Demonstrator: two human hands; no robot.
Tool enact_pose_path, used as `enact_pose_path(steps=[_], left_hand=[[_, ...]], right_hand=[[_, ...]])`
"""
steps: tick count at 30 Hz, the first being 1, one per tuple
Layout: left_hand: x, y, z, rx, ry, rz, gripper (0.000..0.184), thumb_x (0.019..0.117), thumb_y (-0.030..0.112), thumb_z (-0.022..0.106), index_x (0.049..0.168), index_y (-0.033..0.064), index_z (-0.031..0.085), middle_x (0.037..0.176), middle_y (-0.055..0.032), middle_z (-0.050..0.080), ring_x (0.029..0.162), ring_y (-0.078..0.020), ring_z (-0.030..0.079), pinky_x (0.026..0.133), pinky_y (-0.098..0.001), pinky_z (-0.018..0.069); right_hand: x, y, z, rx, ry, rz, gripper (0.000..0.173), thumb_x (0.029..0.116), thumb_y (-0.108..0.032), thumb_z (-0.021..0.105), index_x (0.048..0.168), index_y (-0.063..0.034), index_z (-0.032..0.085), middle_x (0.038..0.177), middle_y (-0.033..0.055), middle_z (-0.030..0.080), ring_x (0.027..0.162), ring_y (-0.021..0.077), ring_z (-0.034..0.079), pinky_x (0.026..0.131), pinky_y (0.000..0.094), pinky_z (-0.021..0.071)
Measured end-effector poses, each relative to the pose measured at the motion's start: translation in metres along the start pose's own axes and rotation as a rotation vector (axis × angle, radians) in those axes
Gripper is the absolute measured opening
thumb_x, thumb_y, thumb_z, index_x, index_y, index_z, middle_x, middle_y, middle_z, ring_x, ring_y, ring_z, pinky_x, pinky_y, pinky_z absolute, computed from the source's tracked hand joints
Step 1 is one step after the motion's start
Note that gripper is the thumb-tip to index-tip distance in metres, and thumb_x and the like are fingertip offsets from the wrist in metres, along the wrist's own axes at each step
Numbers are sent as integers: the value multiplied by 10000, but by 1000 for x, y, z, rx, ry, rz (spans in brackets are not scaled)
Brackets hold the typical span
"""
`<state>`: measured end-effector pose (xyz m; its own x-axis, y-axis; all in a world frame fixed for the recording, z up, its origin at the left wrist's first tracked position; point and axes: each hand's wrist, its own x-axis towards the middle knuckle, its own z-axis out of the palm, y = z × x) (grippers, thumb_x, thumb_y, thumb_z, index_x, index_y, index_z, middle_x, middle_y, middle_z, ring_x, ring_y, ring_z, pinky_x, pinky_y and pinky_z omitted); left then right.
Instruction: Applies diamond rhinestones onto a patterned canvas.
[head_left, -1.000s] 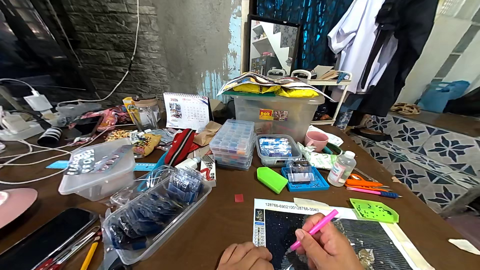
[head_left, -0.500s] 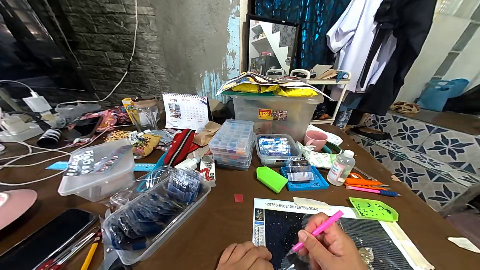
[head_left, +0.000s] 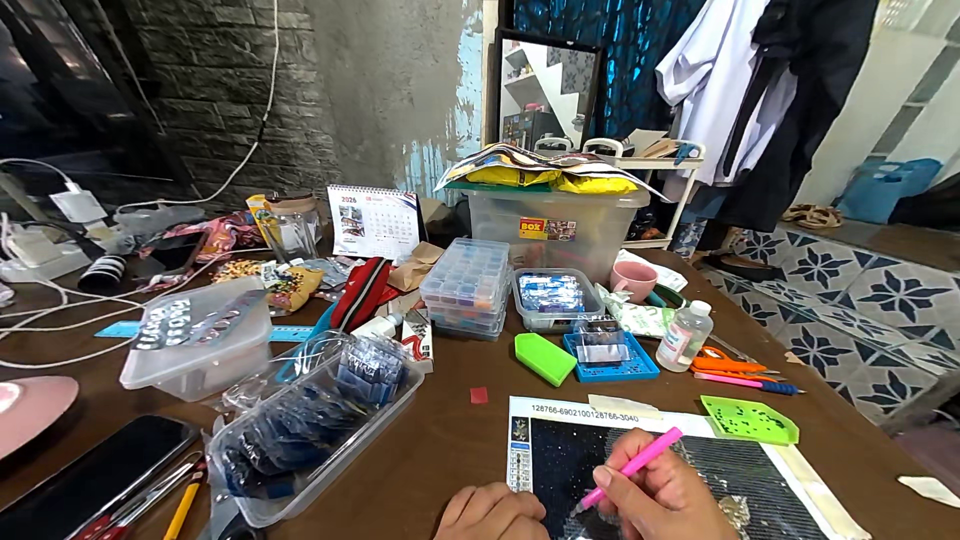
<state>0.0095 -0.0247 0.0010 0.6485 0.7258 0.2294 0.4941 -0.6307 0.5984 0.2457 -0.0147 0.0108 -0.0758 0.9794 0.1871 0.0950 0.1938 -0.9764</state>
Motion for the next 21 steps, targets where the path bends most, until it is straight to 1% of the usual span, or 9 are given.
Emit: enact_pose_path(steps=[14,21], left_hand=[[0,0,0,10,2,11,485,843,378,755,1146,5,694,1323,-190,657,1253,-390,589,1060,-605,391],[0,-1,1,13,14,21,483,842,384,754,1144,12,694,1317,-190,660,1249,-385,593,1055,-597,396]], right_hand=[[-2,2,0,-20,-20,-65,172,944,27,616,972,-122,533,730,-99,671,578,-23,608,523,159,492],[-2,3,1,-6,-64,-82,175,945,25,623,981,-123,537,725,-104,658,588,-24,606,534,162,493]])
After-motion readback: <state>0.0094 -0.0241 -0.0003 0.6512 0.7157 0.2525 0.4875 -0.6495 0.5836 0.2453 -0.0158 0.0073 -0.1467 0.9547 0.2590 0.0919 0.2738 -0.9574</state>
